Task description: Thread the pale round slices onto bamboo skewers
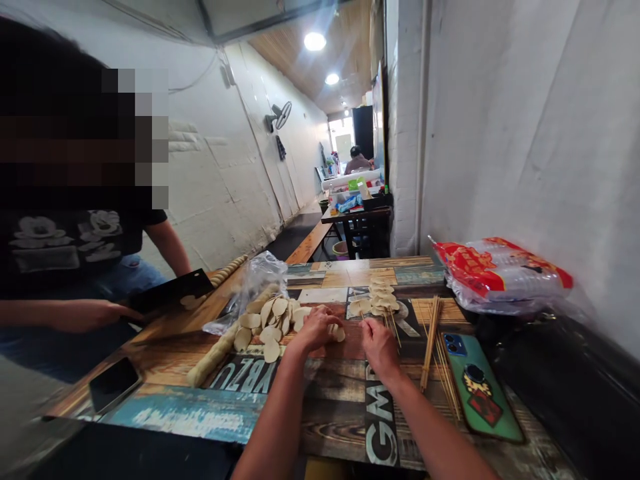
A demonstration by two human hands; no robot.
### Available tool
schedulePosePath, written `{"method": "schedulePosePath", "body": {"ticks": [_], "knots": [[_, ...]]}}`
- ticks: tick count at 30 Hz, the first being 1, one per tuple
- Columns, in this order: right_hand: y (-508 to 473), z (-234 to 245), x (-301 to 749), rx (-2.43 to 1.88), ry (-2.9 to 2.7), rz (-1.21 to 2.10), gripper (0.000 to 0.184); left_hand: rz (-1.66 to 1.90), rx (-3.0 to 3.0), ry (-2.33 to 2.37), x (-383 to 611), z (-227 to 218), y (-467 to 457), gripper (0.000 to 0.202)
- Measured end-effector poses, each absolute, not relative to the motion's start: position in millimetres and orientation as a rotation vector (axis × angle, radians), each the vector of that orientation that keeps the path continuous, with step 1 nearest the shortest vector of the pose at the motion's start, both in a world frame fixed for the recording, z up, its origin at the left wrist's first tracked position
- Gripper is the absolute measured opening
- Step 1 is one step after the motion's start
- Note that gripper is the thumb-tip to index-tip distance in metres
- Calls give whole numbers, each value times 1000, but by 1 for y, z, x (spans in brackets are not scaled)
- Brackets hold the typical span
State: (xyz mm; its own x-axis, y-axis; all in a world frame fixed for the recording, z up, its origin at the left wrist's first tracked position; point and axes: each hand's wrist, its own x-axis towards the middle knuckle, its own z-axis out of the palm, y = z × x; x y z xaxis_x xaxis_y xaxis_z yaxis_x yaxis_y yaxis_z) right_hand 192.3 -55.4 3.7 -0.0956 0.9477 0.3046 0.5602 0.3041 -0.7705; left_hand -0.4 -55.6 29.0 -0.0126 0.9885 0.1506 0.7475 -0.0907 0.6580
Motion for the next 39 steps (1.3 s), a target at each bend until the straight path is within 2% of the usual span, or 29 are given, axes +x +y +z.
{"method": "schedulePosePath", "body": {"ticks": [5,9,13,21,25,30,39], "knots": [[-55,4,193,-1343,-1768,654,51,856,1949,1782,4,23,-50,23],[-56,6,194,-1335,-1766,662,51,1031,1790,1809,-2,23,-48,19],[-58,8,195,-1311,-1731,672,51,1176,1622,1646,-7,31,-44,12],[-63,8,191,-1155,-1805,677,42,1649,795,1103,-5,17,-20,47],[-68,6,187,-1076,-1952,705,40,1782,541,965,-15,1,-12,47],[-73,3,182,-1076,-2108,696,41,1848,585,935,-24,-6,-3,42],[-73,2,182,-1129,-2133,690,39,1946,648,1178,-33,-3,-1,46]]}}
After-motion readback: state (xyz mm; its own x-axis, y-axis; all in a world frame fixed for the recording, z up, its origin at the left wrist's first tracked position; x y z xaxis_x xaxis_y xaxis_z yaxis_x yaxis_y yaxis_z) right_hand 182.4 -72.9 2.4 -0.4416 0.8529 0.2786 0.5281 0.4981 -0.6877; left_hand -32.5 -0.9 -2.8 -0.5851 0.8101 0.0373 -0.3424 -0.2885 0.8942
